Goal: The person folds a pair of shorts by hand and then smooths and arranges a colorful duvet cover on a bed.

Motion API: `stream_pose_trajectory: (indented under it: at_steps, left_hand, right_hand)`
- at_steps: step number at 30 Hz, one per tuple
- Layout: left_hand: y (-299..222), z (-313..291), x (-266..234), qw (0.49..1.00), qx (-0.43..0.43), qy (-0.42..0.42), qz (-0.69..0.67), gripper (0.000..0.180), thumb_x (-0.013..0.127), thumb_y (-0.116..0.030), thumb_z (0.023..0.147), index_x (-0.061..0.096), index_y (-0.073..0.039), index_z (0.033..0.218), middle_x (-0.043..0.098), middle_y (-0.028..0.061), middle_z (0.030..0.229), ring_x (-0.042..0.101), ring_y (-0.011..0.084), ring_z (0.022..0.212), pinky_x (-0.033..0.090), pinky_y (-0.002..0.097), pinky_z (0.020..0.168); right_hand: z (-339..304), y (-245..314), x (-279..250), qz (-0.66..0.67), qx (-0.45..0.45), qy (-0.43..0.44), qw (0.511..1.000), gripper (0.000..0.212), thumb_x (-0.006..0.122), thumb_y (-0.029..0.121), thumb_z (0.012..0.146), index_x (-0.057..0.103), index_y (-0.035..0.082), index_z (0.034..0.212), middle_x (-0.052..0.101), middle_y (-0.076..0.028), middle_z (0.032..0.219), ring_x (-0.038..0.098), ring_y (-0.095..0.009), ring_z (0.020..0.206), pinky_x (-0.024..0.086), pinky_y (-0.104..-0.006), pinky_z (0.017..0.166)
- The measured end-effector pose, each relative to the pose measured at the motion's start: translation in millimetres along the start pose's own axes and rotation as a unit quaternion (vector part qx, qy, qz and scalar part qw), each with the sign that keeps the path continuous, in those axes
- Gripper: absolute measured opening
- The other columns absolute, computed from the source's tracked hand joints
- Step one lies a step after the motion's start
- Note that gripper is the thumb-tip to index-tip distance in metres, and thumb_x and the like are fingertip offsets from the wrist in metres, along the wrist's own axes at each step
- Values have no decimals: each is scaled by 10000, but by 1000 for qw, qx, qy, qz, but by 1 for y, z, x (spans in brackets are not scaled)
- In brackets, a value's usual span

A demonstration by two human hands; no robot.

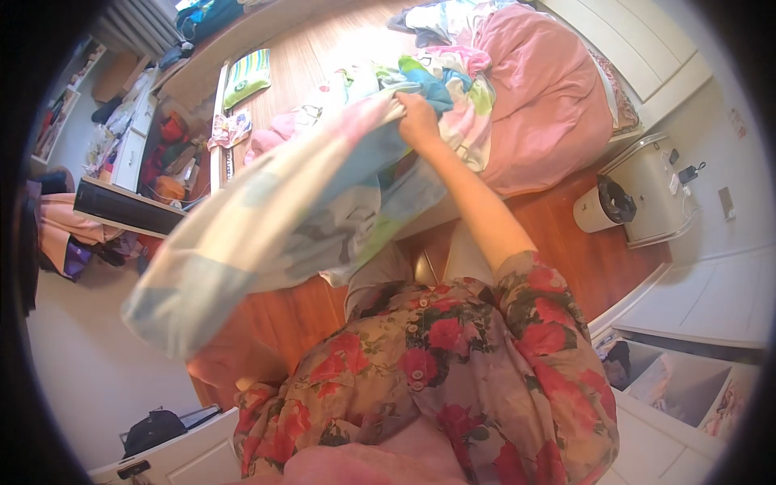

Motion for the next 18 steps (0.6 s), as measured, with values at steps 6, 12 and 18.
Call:
stream_pose_trajectory:
  at_steps: [6, 12, 18]
  left_hand:
    - [-50, -3, -112, 931, 102, -237, 256, 487, 450, -124, 930, 297, -1, 1376, 333, 195, 1398, 330, 312, 1287, 278, 448, 1075]
    - [11, 34, -195, 847, -67, -246, 467, 276, 532, -126, 915, 535, 86, 1091, 599, 98, 1046, 539, 159, 924, 410, 295, 852]
    - [83, -14, -322, 600, -257, -125, 747, 391, 603, -265, 857, 551, 53, 1078, 614, 207, 1022, 578, 332, 942, 432, 374, 861]
  right_hand:
    - [93, 30, -38, 120, -92, -9, 988, 274, 459, 72, 822, 603, 9, 1047, 655, -87, 874, 603, -157, 819, 463, -257, 745]
    - [50, 18, 1, 177, 54, 248, 951, 293, 484, 232, 900, 524, 45, 678, 480, 28, 546, 471, -66, 478, 407, -249, 465]
    - [-49, 4, 24, 277, 119, 285, 910, 267, 592, 238, 864, 594, 34, 1036, 582, -46, 804, 539, -91, 617, 475, -233, 515]
Point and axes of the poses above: each hand's wrist, its own z-axis towards the middle knuckle, its own x-axis out of the palm, y = z × x, the point moved 8 cm from there along z, towards the middle knuckle
